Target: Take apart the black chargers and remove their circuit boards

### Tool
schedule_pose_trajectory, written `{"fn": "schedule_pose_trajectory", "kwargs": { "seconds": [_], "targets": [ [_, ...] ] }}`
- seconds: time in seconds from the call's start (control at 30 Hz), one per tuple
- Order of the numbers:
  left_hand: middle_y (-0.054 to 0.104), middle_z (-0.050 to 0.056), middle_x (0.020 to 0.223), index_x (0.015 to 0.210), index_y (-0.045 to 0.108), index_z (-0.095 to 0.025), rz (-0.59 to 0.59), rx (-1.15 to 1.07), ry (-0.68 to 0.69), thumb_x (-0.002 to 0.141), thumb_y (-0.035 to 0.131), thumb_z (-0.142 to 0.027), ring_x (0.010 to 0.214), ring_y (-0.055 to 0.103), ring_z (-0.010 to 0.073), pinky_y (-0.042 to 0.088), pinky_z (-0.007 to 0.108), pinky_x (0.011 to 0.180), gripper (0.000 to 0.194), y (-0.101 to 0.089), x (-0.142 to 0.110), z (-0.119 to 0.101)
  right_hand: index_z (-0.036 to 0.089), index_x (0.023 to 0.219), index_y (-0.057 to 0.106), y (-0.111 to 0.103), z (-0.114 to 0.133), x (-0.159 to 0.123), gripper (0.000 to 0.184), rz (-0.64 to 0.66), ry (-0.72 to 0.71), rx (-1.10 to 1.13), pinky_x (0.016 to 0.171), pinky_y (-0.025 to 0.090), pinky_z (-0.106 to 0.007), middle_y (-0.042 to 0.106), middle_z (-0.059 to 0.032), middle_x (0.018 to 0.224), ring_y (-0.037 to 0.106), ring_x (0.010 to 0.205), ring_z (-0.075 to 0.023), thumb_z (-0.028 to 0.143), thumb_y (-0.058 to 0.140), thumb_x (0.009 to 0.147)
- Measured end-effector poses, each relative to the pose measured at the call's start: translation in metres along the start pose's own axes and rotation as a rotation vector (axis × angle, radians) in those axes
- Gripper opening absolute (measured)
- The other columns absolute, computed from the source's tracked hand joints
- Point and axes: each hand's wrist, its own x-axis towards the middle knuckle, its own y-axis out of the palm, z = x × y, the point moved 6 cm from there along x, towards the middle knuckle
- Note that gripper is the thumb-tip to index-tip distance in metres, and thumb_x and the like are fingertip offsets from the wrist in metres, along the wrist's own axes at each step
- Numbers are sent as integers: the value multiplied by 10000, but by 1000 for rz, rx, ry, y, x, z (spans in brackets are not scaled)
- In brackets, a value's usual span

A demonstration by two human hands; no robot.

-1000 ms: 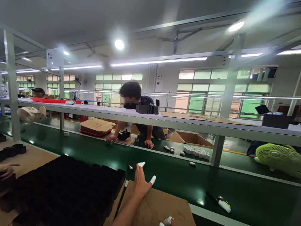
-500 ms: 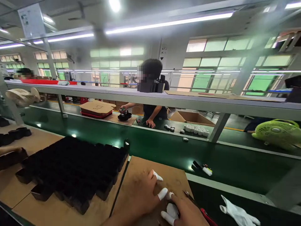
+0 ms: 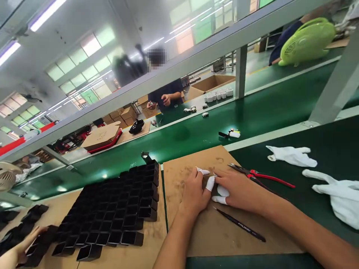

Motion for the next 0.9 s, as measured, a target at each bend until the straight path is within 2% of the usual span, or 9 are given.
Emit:
{"fn": "schedule_pose_trajectory", "kwargs": {
  "seconds": [0.33, 0.5, 0.63, 0.73, 0.9],
  "targets": [
    [699, 102, 1230, 1251, 667, -265, -12, 13, 19, 1179, 575, -379, 1151, 723, 289, 629, 449, 1009, 163, 0, 1, 0, 230, 974, 808, -1, -1, 0, 74, -47, 32, 70, 1006, 533, -401, 773, -86, 1097, 765, 1052, -310, 261, 808, 907],
    [700, 106, 1246, 1261, 661, -256, 10, 31, 23, 1187, 545, -374, 1148, 726, 286, 628, 444, 1003, 181, 0, 0, -3, 237, 895, 786, -4, 1, -2, 77, -63, 45, 90, 965, 533, -395, 760, -77, 1033, 746, 996, -303, 242, 862, 879],
    [704, 108, 1240, 1263, 661, -248, 17, 11, 28, 1180, 535, -375, 1106, 728, 284, 622, 444, 986, 197, 0, -1, -5, 210, 995, 820, -6, 7, -4, 94, -16, 42, 29, 980, 547, -419, 783, -112, 1110, 755, 1056, -334, 232, 851, 909],
    [699, 102, 1168, 1155, 661, -240, 9, -20, 32, 1155, 548, -358, 1054, 714, 285, 608, 434, 941, 164, 2, -4, -4, 183, 1064, 825, -6, 11, -7, 155, 33, 43, -26, 998, 555, -426, 789, -142, 1190, 758, 1117, -349, 223, 848, 916],
    [688, 103, 1138, 1018, 621, -237, -17, -57, 36, 1134, 549, -366, 1000, 683, 275, 574, 419, 896, 187, 7, -8, -2, 227, 1158, 817, -8, 16, -11, 213, 77, 48, -74, 1065, 537, -399, 788, -114, 1269, 733, 1216, -324, 247, 836, 947]
  ]
}}
